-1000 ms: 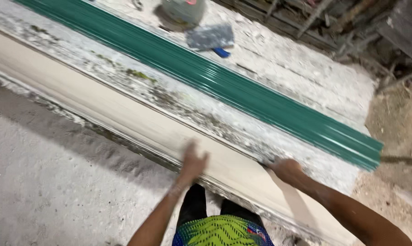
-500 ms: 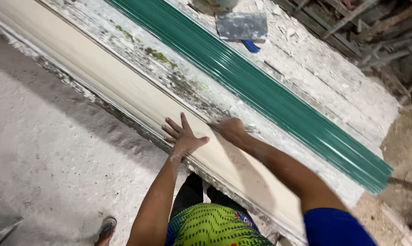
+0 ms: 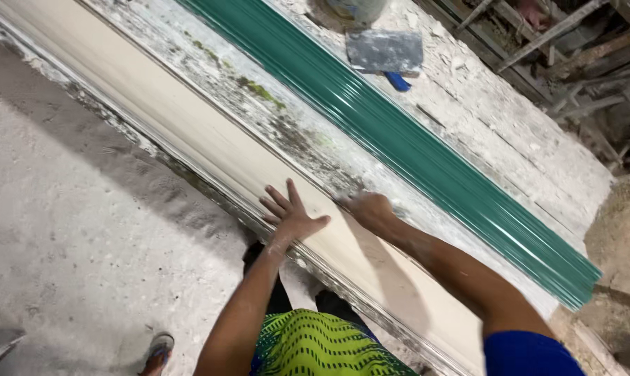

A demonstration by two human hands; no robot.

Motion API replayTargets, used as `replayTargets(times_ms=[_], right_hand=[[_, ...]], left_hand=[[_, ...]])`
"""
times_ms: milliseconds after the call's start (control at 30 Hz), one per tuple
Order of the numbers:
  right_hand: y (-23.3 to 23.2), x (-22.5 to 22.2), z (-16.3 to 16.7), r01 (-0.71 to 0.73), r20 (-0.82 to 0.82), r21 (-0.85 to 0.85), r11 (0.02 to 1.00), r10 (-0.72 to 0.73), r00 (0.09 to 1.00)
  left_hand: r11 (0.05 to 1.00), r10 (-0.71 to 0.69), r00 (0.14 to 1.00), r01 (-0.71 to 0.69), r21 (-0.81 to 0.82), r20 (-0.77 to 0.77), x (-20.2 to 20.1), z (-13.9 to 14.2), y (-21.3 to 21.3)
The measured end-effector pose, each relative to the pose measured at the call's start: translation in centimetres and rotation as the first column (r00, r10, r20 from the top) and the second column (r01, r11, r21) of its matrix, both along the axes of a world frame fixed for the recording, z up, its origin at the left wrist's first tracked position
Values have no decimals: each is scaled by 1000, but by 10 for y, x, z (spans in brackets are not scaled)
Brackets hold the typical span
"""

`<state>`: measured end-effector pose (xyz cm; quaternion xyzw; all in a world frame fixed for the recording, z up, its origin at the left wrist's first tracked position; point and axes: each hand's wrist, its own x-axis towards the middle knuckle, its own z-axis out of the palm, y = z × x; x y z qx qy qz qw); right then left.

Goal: The person scrapes dried plaster residue from the inside of a plastic bucket using a handheld scraper, rotating the bucket as they work. They then dip a wide brush into a bowl of liquid and brush it over a mold surface, and finally hold a long plaster cornice piece while scraping along its edges.

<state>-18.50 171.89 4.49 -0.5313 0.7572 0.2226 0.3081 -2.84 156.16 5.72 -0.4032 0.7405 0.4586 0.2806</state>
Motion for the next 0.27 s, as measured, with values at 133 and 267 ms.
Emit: replayTargets(times_ms=[133,267], right_hand=[[-58,-16,-6,44,85,-110,993,-34,996],[-104,-24,40,30,-44,126,992,-24,999]], left_hand=[[996,-7,999,11,92,-41,5,-24,-1],[998,-62,993,64,16,-102,-13,-49,-2]])
